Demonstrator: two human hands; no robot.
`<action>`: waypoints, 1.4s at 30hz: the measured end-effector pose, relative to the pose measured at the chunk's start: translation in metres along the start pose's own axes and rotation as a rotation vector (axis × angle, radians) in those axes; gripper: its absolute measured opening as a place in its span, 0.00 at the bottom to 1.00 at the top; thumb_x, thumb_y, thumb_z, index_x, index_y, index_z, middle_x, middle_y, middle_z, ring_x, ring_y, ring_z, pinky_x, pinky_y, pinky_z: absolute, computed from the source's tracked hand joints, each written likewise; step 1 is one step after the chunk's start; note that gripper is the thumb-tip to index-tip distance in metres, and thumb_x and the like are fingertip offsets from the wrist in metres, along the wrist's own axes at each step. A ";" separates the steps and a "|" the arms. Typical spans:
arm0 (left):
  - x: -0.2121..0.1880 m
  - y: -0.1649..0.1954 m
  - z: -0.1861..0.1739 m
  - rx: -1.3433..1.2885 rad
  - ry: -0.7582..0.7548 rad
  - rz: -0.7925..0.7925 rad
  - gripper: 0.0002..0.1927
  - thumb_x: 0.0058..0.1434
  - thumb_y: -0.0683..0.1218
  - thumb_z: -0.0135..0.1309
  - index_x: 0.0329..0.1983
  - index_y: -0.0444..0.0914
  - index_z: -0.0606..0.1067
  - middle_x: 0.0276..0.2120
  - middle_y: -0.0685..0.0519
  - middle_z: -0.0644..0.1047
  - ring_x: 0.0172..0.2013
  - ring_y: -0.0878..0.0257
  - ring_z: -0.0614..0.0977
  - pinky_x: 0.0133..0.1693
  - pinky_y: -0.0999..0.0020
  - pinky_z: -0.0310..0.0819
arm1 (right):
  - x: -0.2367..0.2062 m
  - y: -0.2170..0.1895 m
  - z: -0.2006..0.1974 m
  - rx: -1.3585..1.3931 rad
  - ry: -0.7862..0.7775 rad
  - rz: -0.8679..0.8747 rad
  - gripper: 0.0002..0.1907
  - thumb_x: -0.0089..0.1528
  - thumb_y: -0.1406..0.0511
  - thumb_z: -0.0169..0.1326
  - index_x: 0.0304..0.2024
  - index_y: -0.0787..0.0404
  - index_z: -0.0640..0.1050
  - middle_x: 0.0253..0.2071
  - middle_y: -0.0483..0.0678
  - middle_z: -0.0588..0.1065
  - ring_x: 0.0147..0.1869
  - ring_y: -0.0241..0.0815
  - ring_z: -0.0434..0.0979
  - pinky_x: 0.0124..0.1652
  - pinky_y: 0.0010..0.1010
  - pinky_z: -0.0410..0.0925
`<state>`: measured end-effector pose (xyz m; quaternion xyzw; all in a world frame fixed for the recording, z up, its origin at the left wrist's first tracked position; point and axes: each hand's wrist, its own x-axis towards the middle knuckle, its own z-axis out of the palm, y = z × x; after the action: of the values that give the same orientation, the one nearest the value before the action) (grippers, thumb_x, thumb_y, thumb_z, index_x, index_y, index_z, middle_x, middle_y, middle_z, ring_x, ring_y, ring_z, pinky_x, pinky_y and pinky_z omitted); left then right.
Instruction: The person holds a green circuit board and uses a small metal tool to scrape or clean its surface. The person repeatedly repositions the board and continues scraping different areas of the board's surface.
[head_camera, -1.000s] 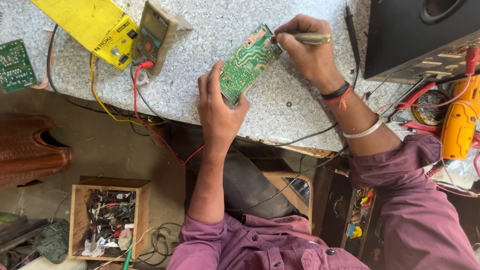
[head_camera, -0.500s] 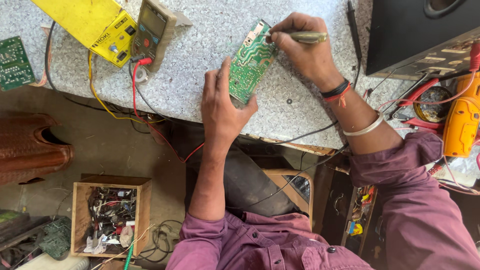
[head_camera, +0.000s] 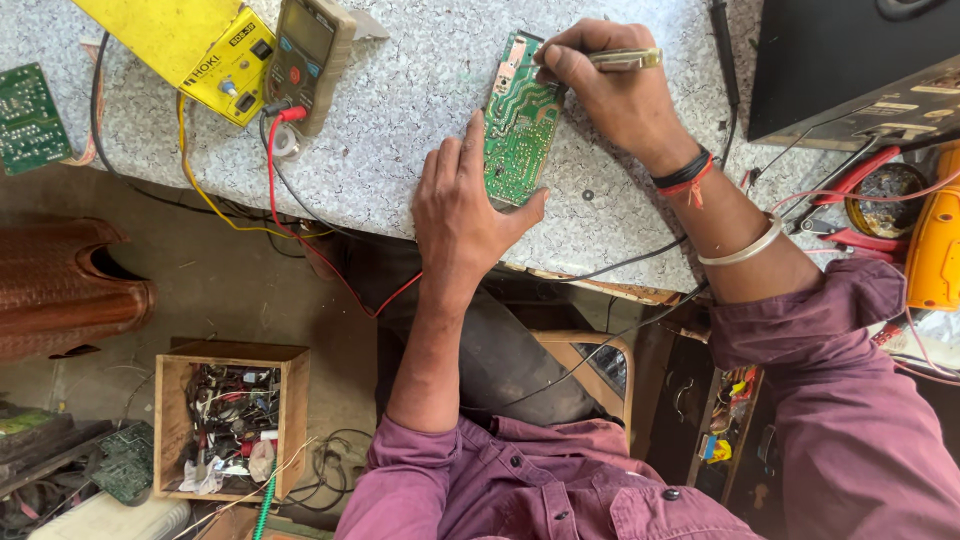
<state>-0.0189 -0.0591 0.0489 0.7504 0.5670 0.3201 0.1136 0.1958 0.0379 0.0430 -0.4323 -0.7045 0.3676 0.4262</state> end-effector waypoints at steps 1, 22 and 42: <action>0.000 0.000 0.000 -0.004 -0.003 0.000 0.52 0.46 0.61 0.73 0.68 0.29 0.66 0.42 0.46 0.73 0.43 0.50 0.77 0.44 0.54 0.74 | 0.000 -0.001 0.001 -0.008 -0.007 -0.008 0.11 0.73 0.66 0.55 0.48 0.70 0.82 0.39 0.51 0.83 0.42 0.35 0.83 0.44 0.26 0.76; 0.002 0.003 -0.004 -0.008 -0.009 -0.004 0.50 0.44 0.62 0.73 0.64 0.29 0.70 0.40 0.46 0.74 0.42 0.49 0.77 0.45 0.53 0.74 | 0.000 -0.001 -0.005 -0.028 0.155 -0.028 0.09 0.72 0.66 0.61 0.45 0.68 0.79 0.36 0.49 0.81 0.39 0.32 0.80 0.39 0.24 0.72; -0.001 0.000 -0.002 -0.008 0.014 -0.001 0.51 0.44 0.63 0.73 0.65 0.31 0.70 0.40 0.47 0.75 0.43 0.52 0.77 0.43 0.55 0.75 | -0.004 -0.003 -0.008 -0.067 -0.001 0.000 0.07 0.69 0.68 0.66 0.47 0.66 0.83 0.38 0.48 0.82 0.40 0.31 0.81 0.40 0.22 0.74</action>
<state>-0.0200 -0.0600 0.0501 0.7476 0.5667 0.3275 0.1129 0.2030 0.0347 0.0470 -0.4459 -0.7168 0.3441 0.4111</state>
